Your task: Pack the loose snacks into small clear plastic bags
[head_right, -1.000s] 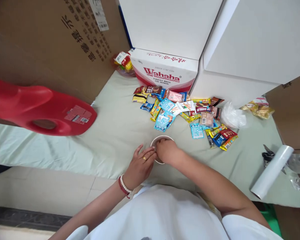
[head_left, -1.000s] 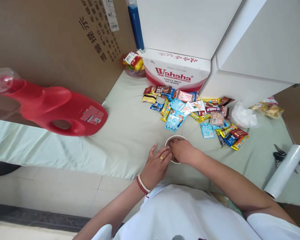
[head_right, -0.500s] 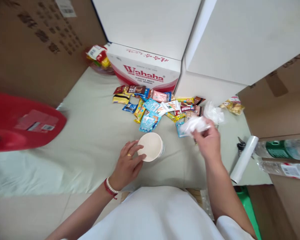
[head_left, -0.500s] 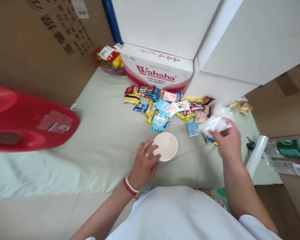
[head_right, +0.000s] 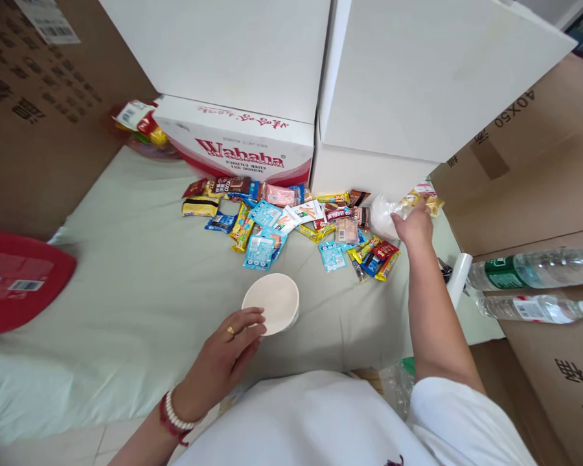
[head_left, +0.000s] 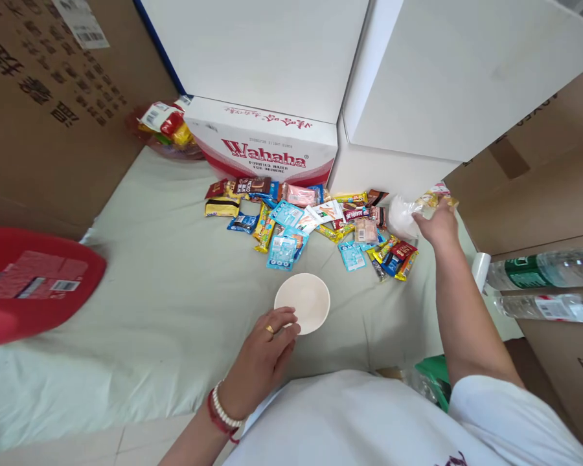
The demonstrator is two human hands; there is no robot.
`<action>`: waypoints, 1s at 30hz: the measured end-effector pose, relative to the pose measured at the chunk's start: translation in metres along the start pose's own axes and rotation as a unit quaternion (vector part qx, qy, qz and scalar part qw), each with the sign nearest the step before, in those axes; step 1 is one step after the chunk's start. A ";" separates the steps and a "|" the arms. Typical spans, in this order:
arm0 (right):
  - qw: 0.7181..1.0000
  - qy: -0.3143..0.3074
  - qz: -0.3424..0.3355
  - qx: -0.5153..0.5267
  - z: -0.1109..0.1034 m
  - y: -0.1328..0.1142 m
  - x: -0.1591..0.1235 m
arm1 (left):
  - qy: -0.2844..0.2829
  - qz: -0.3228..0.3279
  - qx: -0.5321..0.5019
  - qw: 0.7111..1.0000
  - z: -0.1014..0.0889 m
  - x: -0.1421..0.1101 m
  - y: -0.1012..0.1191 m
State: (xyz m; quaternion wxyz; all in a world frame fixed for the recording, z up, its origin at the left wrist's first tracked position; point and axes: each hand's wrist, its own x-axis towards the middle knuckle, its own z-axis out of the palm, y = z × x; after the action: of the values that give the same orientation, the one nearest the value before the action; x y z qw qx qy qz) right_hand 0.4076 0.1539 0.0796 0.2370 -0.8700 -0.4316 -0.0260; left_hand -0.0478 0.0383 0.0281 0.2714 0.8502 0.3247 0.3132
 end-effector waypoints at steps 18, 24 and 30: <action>0.968 -0.166 0.018 -0.188 -0.112 0.101 -0.051 | 0.028 -0.053 -0.046 0.997 0.019 0.001 0.023; 0.981 -0.093 -0.024 -0.167 -0.074 0.064 0.126 | 0.094 -0.207 0.030 0.973 -0.006 -0.047 -0.011; 0.983 0.010 -0.161 -0.088 -0.009 0.039 0.051 | 0.202 -0.344 0.043 0.916 -0.058 -0.033 -0.071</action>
State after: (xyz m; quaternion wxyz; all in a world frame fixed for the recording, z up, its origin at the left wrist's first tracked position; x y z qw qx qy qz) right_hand 0.4709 0.1674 0.0845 0.1564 -0.8064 -0.5596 -0.1103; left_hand -0.1355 0.0749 0.0073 0.2544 0.6154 0.6579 0.3518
